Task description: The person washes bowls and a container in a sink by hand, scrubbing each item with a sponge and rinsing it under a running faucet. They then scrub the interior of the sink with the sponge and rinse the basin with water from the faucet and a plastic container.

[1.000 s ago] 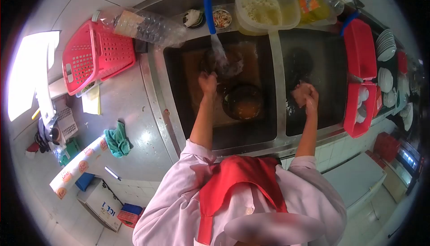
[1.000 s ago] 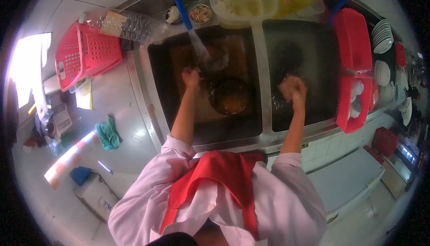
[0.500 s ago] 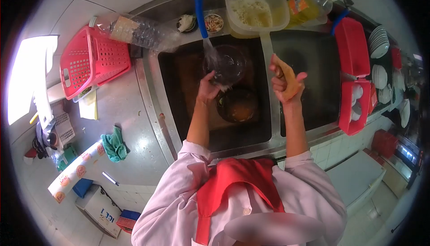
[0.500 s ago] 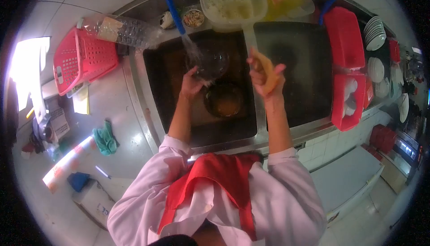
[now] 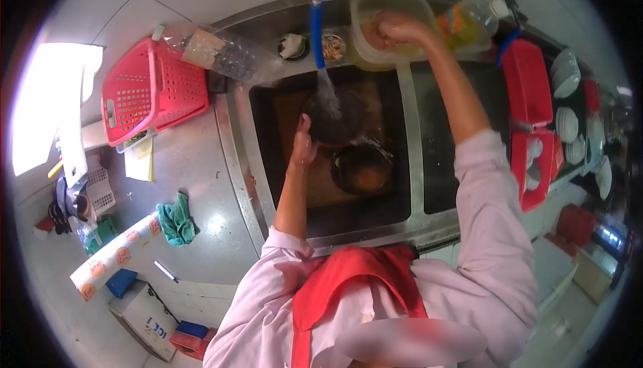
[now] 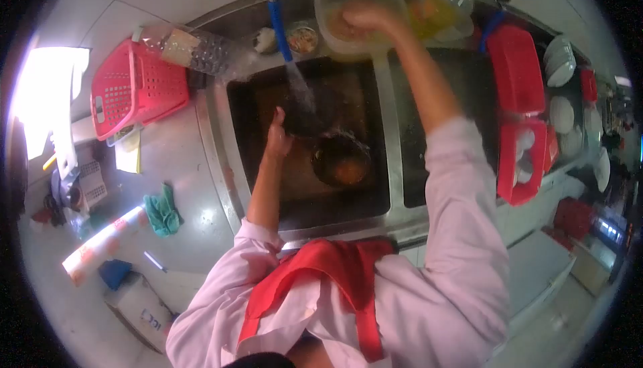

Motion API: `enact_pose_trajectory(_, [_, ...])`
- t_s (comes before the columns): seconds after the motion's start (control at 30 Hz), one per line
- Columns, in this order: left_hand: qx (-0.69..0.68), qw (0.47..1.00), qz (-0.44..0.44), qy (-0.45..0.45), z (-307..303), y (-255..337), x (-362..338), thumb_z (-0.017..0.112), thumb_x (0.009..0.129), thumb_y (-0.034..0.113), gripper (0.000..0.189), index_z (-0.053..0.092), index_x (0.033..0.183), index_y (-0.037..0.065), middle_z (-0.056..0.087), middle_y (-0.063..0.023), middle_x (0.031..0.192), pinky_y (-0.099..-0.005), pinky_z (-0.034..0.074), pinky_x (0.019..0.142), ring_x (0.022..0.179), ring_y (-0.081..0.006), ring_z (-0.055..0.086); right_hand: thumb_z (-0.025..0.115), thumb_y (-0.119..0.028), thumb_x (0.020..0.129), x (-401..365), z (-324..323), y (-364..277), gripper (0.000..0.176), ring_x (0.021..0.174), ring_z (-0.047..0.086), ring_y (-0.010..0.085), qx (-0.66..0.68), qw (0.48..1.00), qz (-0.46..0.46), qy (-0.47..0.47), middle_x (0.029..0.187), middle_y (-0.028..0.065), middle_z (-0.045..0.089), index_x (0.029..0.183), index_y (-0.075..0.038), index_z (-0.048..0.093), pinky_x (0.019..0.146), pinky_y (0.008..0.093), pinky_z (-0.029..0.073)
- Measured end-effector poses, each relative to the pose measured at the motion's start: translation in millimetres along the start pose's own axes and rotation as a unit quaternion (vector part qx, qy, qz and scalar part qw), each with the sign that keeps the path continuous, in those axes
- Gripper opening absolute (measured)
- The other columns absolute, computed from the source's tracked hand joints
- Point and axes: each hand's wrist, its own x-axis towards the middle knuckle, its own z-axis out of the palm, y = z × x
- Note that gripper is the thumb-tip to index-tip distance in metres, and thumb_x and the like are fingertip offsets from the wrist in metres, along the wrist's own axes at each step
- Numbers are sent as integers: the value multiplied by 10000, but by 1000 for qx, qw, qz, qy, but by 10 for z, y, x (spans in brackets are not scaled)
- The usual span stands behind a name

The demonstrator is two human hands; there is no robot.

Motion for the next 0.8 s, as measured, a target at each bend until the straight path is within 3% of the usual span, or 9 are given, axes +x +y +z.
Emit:
enact_pose_trajectory(0.13, [31,999,-6,39,28,11,-126,395,984,476,586,355,1399,64,490,-91,1353,-445,444,993,1251,-262,476,512,-176,871,-911,330,-749,234,709,655,233,470,846,-169,187,818,121,700,811,-13,671,681,356,518])
enact_pose_trajectory(0.2, [16,999,1,28,48,-34,-59,424,980,478,567,385,1388,86,497,-69,1337,-424,404,1009,1228,-247,472,505,-83,843,-849,1126,-877,176,740,671,291,376,888,-160,211,811,152,694,793,-12,658,684,389,524])
enact_pose_trajectory(0.27, [40,998,5,54,92,-126,-35,417,988,462,546,397,1376,79,509,-67,1311,-400,414,988,1187,-237,493,471,-12,847,-872,1650,-1117,306,945,669,327,237,949,-37,204,1020,180,682,1105,-32,633,805,404,531])
enact_pose_trajectory(0.3, [61,995,12,82,103,-195,-29,409,996,446,526,410,1365,71,522,-65,1285,-375,425,967,1146,-227,515,442,-39,880,-476,2500,-917,396,1162,551,359,183,908,-162,341,1243,226,568,1253,-81,568,974,422,448])
enact_pose_trajectory(0.33, [64,994,54,72,92,-290,44,394,1007,421,505,417,1355,56,527,-75,1269,-359,434,945,1122,-223,521,432,-74,904,-523,2718,-981,463,1340,351,376,191,934,-174,247,1420,228,395,1365,-90,465,1092,457,312])
enact_pose_trajectory(0.37, [67,991,99,62,22,-364,146,378,1018,396,485,424,1346,42,532,-85,1253,-343,444,924,1098,-219,527,435,-104,915,-718,2837,-1166,478,1377,276,392,220,921,-132,293,1446,209,369,1391,-62,418,1128,488,232])
enact_pose_trajectory(0.57, [-20,994,81,71,-112,-374,39,375,1028,328,442,405,1346,21,483,-124,1326,-351,379,1028,1198,-224,480,452,-142,918,-839,3083,-628,505,1351,323,384,-15,944,-202,262,1440,198,375,1403,-35,359,1084,586,240])
enact_pose_trajectory(0.7, [169,976,118,67,-47,-375,63,376,1027,328,449,372,1383,55,475,-118,1341,-381,409,1005,1190,-241,492,506,-167,906,-752,3200,-976,492,1375,296,362,107,940,-35,323,1440,169,395,1385,-85,430,1098,596,201])
enact_pose_trajectory(0.8, [80,990,26,112,-85,-263,-139,380,1017,388,512,392,1370,16,487,-116,1314,-397,424,983,1194,-234,481,472,-241,938,-1032,2959,-761,524,1372,289,370,-34,970,-173,165,1477,178,342,1382,23,384,1108,582,170])
